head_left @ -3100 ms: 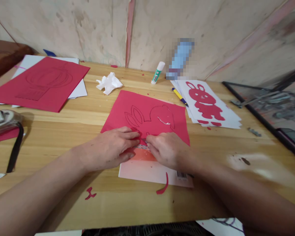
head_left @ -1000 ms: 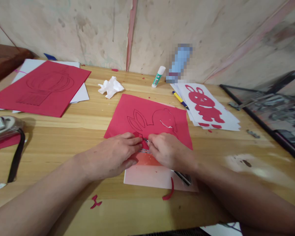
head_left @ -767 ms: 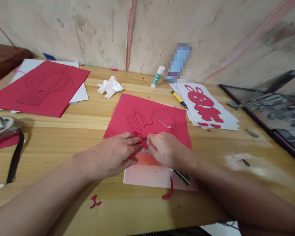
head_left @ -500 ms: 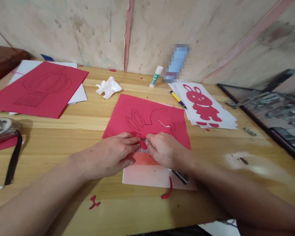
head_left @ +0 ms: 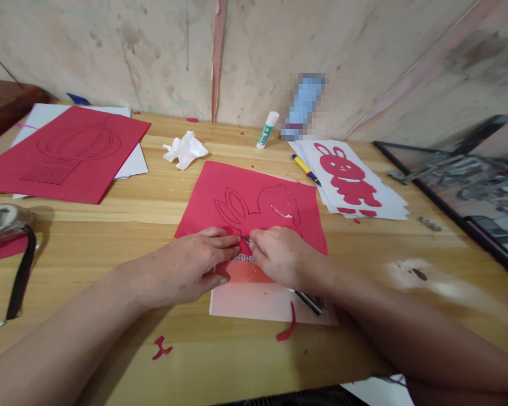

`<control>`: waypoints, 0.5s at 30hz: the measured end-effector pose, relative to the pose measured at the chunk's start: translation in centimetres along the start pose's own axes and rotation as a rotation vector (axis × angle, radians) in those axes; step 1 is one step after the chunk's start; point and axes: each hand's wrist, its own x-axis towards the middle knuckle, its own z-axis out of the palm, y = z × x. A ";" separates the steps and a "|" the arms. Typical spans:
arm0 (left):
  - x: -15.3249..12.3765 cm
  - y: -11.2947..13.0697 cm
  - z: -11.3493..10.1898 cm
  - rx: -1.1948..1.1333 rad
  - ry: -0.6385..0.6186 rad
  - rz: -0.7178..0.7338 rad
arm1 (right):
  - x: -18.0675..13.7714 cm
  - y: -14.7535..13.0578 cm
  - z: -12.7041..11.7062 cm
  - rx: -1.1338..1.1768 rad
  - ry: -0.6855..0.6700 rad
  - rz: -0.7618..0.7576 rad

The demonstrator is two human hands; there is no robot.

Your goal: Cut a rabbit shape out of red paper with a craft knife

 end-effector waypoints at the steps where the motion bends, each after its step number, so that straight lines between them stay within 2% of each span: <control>1: 0.0 0.0 0.0 0.002 -0.002 0.001 | 0.0 0.0 0.0 0.001 0.000 -0.005; 15: 0.0 0.2 0.0 0.039 0.008 0.002 | 0.2 0.1 -0.1 -0.015 0.014 -0.035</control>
